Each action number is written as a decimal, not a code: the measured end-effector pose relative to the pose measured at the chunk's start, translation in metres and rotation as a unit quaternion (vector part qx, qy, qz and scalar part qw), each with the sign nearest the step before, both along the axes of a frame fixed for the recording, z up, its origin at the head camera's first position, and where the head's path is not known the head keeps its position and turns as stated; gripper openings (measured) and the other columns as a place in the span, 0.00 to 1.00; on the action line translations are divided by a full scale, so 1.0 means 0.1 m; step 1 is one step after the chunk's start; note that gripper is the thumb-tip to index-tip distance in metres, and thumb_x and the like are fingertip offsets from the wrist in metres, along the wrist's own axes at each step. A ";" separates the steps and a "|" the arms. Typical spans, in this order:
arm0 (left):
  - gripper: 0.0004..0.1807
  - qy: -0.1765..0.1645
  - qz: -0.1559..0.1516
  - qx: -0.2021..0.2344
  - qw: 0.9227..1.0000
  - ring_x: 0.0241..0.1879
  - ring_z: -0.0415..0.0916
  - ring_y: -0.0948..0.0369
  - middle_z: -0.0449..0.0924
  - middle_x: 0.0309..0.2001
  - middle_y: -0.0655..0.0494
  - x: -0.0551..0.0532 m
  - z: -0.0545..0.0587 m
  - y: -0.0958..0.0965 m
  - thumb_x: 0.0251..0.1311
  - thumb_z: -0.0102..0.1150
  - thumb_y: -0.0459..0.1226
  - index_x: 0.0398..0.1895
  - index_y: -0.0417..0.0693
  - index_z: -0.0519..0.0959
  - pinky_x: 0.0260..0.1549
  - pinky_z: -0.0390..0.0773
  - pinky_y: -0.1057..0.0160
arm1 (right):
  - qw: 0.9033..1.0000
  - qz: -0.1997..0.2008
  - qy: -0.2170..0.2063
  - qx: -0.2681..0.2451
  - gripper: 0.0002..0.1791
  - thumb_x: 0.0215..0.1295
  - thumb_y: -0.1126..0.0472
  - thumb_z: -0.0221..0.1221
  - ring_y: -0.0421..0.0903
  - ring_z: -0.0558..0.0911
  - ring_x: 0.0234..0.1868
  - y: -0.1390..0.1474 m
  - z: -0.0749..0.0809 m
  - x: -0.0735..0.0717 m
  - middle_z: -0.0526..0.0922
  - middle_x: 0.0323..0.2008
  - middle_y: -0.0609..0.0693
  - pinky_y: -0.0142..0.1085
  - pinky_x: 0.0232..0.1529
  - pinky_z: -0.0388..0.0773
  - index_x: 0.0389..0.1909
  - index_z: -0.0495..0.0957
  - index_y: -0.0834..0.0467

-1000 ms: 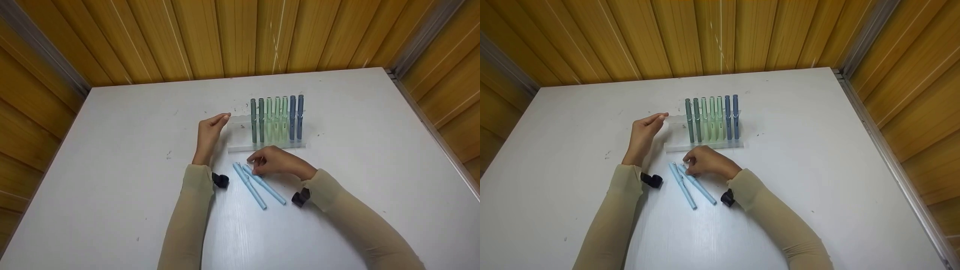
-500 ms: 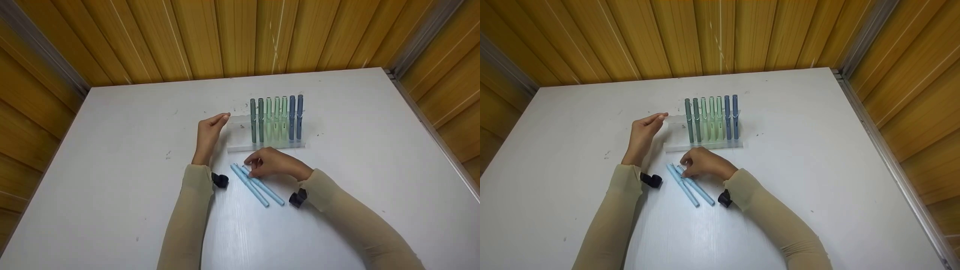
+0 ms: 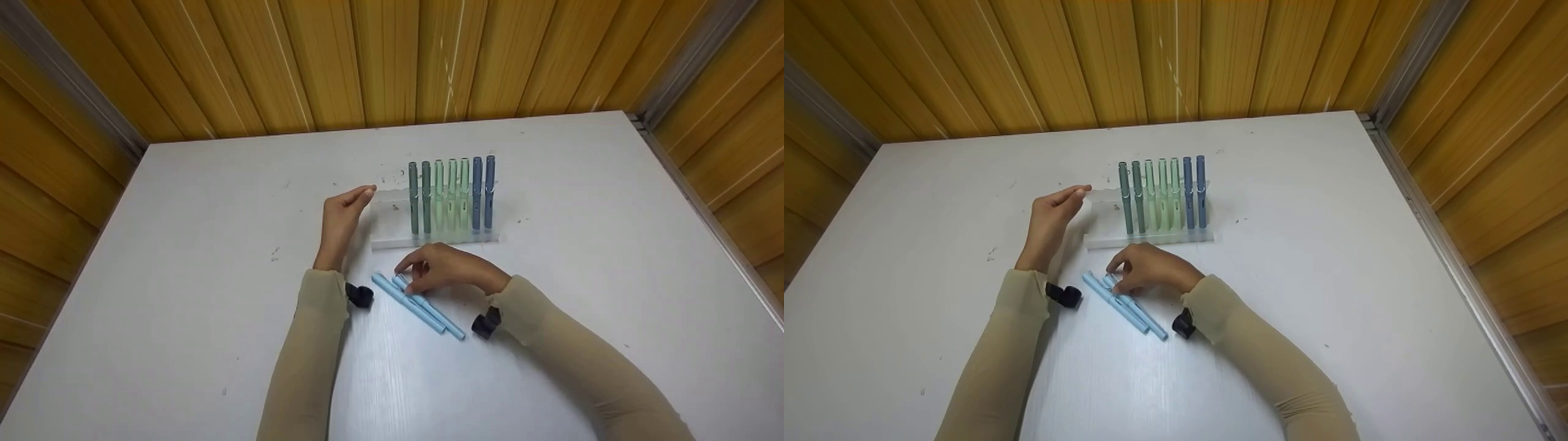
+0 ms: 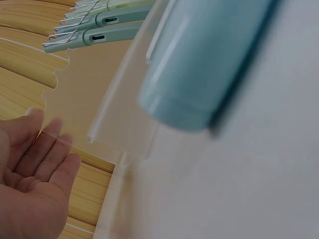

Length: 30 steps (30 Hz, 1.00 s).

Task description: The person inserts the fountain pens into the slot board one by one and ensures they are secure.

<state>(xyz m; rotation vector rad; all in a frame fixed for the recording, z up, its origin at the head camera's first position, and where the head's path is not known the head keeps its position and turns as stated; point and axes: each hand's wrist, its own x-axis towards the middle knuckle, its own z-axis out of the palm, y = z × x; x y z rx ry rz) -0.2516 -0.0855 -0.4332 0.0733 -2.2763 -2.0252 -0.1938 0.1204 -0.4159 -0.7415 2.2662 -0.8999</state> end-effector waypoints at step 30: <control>0.15 -0.003 0.002 -0.007 1.000 0.59 0.76 0.60 0.84 0.51 0.54 0.00 0.00 0.01 0.63 0.60 0.43 0.48 0.46 0.84 0.63 0.70 0.57 | 1.000 -0.005 -0.021 0.020 0.22 0.55 0.59 0.70 0.38 0.73 0.22 -0.02 0.03 0.01 0.79 0.22 0.45 0.30 0.27 0.70 0.53 0.80 0.52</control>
